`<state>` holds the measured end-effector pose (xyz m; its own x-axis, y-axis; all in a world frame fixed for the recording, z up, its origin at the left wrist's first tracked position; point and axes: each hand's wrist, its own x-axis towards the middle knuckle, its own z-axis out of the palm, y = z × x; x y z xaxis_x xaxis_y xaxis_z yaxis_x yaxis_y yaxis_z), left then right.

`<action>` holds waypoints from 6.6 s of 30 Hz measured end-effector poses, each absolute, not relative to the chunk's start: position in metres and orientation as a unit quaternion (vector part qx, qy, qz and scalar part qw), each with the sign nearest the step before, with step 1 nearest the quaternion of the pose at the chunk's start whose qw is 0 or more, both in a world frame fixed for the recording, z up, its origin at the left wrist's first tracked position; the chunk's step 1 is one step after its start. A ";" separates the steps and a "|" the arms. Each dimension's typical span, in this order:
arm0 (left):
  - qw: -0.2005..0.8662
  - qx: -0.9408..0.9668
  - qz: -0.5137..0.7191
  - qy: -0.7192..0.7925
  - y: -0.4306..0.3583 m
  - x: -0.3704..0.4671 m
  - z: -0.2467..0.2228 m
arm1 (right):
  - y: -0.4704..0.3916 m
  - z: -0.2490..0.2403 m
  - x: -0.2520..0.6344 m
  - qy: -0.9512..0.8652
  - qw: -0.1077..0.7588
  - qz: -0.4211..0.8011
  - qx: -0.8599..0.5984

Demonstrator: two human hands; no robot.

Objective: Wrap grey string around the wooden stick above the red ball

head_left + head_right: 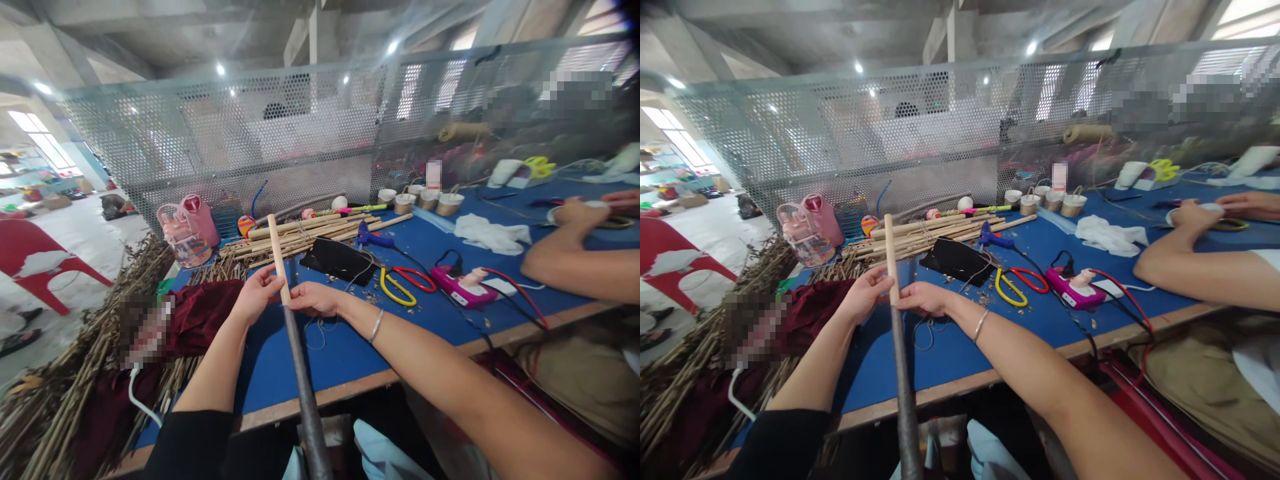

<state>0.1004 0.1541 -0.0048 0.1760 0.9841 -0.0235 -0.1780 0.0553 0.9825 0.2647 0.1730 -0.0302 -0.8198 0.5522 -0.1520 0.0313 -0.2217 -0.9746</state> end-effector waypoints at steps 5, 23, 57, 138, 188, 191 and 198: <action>0.504 0.516 0.502 0.476 0.155 0.107 -0.004 | 0.175 -0.031 0.265 -0.599 0.173 0.745 -0.239; 0.543 0.480 0.515 0.457 0.155 0.112 -0.008 | 0.172 -0.025 0.268 -0.655 0.148 0.698 -0.249; 0.614 0.474 0.481 0.409 0.156 0.104 -0.013 | 0.169 -0.019 0.271 -0.653 0.151 0.687 -0.280; -0.029 0.674 0.443 0.591 0.058 0.142 -0.046 | 0.176 -0.029 0.277 -0.608 0.065 0.758 -0.225; 0.567 0.376 0.557 0.477 0.049 0.136 -0.030 | 0.168 -0.025 0.272 -0.695 0.139 0.691 -0.139; 0.521 0.429 0.538 0.505 0.051 0.137 -0.028 | 0.169 -0.027 0.270 -0.698 0.141 0.687 -0.147; 0.536 0.365 0.610 0.454 0.035 0.145 -0.018 | 0.192 -0.019 0.294 -0.743 0.198 0.568 -0.294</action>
